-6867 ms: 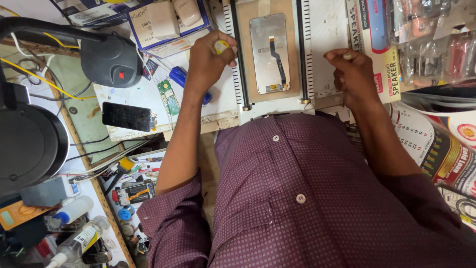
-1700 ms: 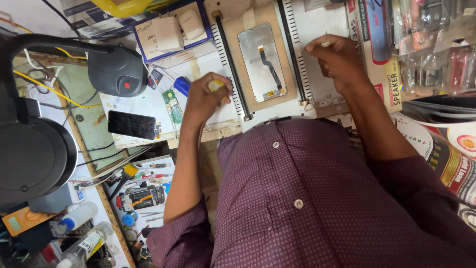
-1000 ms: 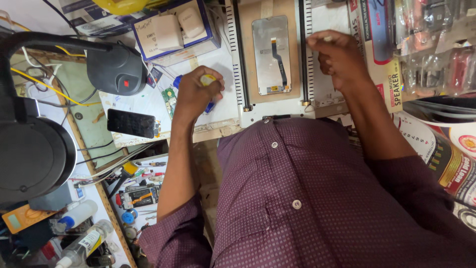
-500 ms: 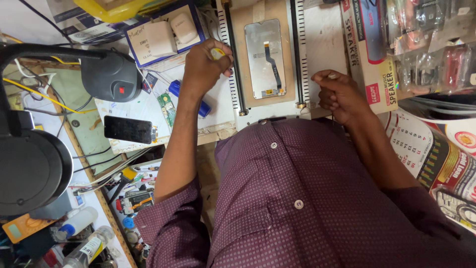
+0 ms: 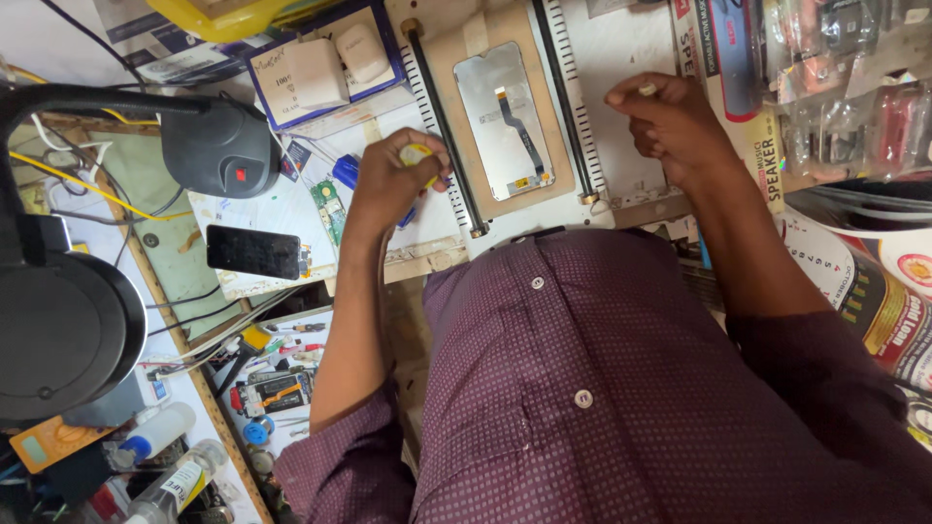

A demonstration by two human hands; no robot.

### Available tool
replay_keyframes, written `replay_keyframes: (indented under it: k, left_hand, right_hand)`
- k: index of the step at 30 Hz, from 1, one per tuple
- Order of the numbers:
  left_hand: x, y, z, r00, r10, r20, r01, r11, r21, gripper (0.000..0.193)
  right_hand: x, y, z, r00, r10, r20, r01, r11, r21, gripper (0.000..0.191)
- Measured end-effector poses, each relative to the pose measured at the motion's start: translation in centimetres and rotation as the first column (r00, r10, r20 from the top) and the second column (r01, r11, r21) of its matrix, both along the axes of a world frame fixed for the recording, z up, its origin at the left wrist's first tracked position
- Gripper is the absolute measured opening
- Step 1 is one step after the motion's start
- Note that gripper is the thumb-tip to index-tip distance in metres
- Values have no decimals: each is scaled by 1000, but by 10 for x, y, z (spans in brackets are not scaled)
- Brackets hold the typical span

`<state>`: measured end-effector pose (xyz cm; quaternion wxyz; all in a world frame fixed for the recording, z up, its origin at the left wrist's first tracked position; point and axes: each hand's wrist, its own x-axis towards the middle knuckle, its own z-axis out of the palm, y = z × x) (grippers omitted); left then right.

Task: The person works at a phone repair bench with a heated separator platform holding a phone display. They adjust the display on the platform, wait while it heats, apply liquid from a small bottle near the display edge, work along the edge with a small tool, and later handle a small yellow round component and peel a layer from it.

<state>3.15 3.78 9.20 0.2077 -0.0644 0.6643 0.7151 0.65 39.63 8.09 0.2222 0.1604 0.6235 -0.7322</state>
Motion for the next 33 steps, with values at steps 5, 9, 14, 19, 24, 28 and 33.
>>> replay_keyframes:
  k: [5, 9, 14, 19, 24, 28, 33]
  left_hand:
    - [33, 7, -2, 996, 9, 91, 3, 991, -134, 9]
    - [57, 10, -4, 993, 0, 115, 8, 997, -73, 12]
    - [103, 6, 5, 973, -191, 132, 212, 963, -167, 10]
    - [123, -16, 32, 985, 40, 166, -12, 986, -167, 14]
    - [90, -31, 40, 962, 271, -37, -273, 941, -201, 14]
    - [82, -24, 35, 962, 269, -53, -274, 948, -159, 13]
    - [72, -19, 22, 956, 291, -40, -294, 949, -114, 13]
  right_hand:
    - [-18, -17, 1, 997, 62, -55, -62, 998, 9, 9]
    - [-30, -28, 6, 983, 135, -122, -129, 990, 54, 9]
    - [-41, -38, 9, 978, 127, -167, -118, 991, 66, 8]
    - [-35, -33, 10, 982, 106, -155, -101, 994, 43, 6]
    - [-33, -35, 9, 964, 107, -242, -74, 987, 142, 8]
    - [-18, -30, -2, 976, 70, -206, -41, 989, 143, 8]
    - [13, 16, -12, 970, -202, -136, 229, 947, 224, 8]
